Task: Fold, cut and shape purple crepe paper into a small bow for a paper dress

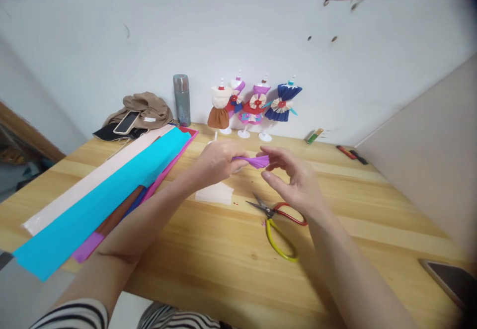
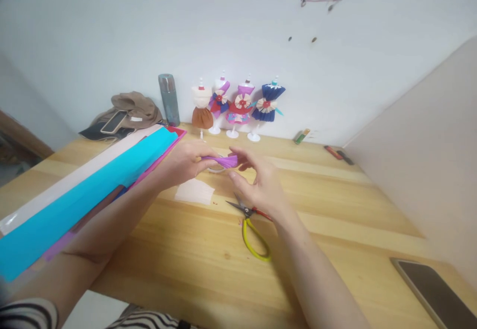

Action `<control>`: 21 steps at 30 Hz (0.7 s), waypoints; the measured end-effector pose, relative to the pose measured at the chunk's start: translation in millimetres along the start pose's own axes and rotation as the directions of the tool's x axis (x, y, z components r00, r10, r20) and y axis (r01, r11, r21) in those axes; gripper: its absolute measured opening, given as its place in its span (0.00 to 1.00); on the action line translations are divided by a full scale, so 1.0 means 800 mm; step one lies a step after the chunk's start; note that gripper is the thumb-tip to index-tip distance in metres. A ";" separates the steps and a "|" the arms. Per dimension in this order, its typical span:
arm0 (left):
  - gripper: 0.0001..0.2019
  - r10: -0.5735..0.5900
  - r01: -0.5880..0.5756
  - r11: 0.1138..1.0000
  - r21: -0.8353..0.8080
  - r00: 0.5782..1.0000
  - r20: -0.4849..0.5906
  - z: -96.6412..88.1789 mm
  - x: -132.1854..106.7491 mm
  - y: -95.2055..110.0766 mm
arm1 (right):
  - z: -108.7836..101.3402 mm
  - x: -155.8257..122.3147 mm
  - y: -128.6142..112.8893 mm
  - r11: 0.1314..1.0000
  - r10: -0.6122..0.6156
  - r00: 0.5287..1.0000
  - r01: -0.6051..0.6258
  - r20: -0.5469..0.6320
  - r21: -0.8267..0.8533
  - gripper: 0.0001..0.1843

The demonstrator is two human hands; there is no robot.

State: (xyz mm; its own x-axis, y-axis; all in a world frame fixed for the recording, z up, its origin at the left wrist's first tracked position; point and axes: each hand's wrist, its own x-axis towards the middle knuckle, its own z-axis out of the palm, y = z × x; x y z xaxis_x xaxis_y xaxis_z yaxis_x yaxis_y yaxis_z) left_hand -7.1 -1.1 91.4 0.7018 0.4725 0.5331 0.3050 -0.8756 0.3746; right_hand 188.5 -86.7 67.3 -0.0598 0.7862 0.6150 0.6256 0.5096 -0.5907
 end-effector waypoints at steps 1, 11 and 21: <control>0.07 0.011 -0.011 1.000 -0.005 1.000 0.011 0.000 0.000 0.000 | -0.001 0.000 -0.001 1.000 0.008 1.000 -0.007 -0.007 0.021 0.21; 0.07 -0.005 0.003 0.973 -0.232 1.000 -0.010 0.001 -0.002 0.000 | -0.008 -0.002 -0.010 0.981 0.120 0.993 -0.117 -0.014 0.152 0.15; 0.08 -0.109 0.124 0.920 -0.371 0.992 0.061 0.000 -0.002 0.003 | -0.008 -0.003 -0.009 0.951 0.173 0.984 -0.154 -0.047 0.267 0.06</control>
State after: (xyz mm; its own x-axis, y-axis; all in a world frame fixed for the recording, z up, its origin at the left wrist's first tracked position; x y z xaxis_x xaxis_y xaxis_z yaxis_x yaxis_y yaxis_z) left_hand -7.7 -4.1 91.2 0.7020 0.5583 0.4422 0.1287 -0.7101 0.6922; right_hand 188.8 -94.5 73.5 0.0854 0.8452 0.5275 0.3965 0.4569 -0.7963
